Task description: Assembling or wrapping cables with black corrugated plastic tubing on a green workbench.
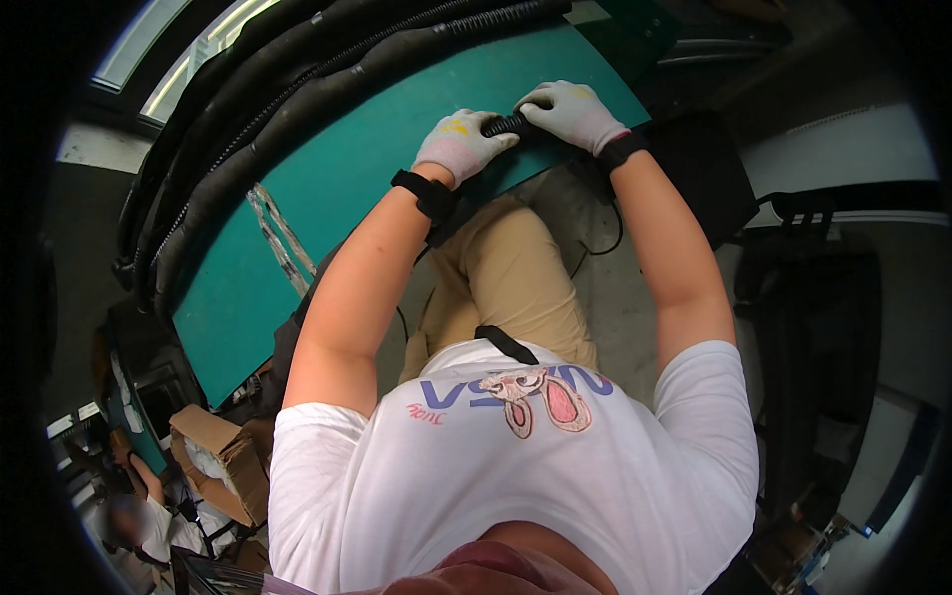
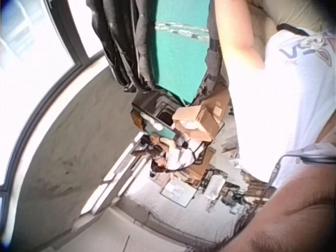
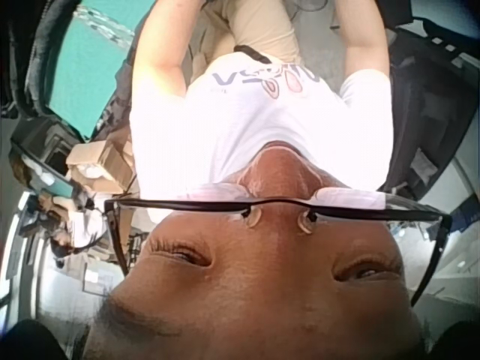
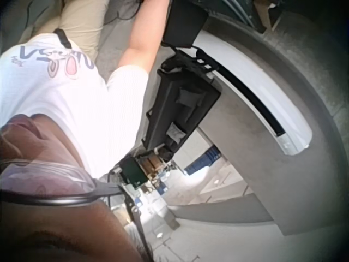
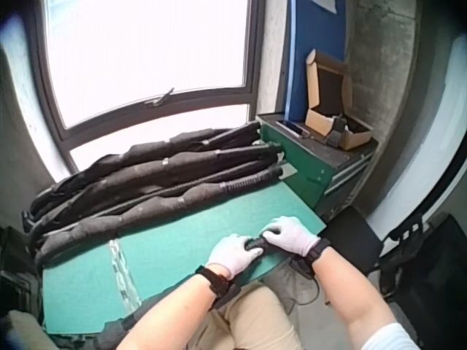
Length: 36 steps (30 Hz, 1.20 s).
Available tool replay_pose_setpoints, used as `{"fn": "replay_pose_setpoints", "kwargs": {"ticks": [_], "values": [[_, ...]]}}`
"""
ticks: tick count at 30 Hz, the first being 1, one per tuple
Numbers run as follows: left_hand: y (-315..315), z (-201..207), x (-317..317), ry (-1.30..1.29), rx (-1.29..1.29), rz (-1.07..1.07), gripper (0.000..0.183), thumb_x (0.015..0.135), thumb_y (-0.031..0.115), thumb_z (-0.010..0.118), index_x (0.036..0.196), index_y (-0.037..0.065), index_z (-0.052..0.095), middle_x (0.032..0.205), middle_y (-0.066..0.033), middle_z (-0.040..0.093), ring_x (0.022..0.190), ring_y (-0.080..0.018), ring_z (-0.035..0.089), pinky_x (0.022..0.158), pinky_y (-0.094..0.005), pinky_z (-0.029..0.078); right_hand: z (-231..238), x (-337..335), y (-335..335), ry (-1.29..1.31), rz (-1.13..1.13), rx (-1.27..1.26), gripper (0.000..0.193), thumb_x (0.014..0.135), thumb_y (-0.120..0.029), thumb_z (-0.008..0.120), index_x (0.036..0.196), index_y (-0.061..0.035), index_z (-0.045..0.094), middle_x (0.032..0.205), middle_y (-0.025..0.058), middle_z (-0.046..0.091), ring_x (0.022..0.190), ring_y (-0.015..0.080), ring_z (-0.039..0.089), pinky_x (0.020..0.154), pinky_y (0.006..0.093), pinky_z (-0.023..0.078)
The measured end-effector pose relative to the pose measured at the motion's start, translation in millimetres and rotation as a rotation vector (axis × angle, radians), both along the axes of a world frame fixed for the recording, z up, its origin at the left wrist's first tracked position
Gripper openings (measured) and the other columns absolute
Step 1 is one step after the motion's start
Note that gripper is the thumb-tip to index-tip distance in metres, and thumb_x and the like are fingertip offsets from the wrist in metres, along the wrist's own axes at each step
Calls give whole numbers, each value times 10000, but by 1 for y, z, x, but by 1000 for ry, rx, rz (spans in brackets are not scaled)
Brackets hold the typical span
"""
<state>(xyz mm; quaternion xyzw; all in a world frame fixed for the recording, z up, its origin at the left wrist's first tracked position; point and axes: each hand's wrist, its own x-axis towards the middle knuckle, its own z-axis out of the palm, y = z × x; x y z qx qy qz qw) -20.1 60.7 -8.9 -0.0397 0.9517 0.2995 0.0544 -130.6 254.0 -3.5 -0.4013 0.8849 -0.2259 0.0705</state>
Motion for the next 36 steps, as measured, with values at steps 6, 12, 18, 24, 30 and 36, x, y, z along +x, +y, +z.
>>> {"fn": "replay_pose_setpoints", "kwargs": {"ticks": [6,12,18,24,30,36], "values": [[1,5,1,-17,14,-2,590,914,541,667,1333,125,691,1323,-184,657,1235,-355,619,1070,-422,487,-3,35,8,414,6,-95,343,845,-255,649,1150,-154,770,1153,75,737,1112,284,649,1009,423,496],[2,6,4,14,-23,4,587,923,545,651,1330,123,692,1313,-183,662,1237,-359,615,1076,-419,484,-6,42,9,494,19,-88,439,817,-250,672,1241,-148,717,1210,70,707,1173,290,619,1087,446,433],[1,6,5,41,-53,-27,563,944,543,622,1322,133,699,1300,-188,664,1225,-362,616,1078,-422,480,-4,42,4,427,-14,-26,478,793,-291,685,1248,-145,703,1242,77,691,1213,293,600,1098,443,416],[1,1,2,53,-32,-17,533,947,523,632,1306,137,708,1284,-180,672,1218,-358,619,1073,-423,481,2,24,0,293,-5,25,419,794,-338,678,1152,-135,754,1183,66,718,1174,273,614,1049,411,455],[1,0,3,54,-49,-24,529,936,547,638,1294,164,713,1273,-148,677,1200,-341,632,1053,-422,494,4,19,-1,245,9,36,377,847,-354,648,1137,-146,768,1162,72,725,1149,273,622,1026,391,473],[4,1,6,82,-76,-14,544,927,556,649,1297,162,711,1276,-139,677,1207,-330,630,1052,-417,495,6,-6,-12,6,-53,126,410,880,-448,608,1144,-189,783,1134,51,757,1093,281,684,969,369,517]]}}
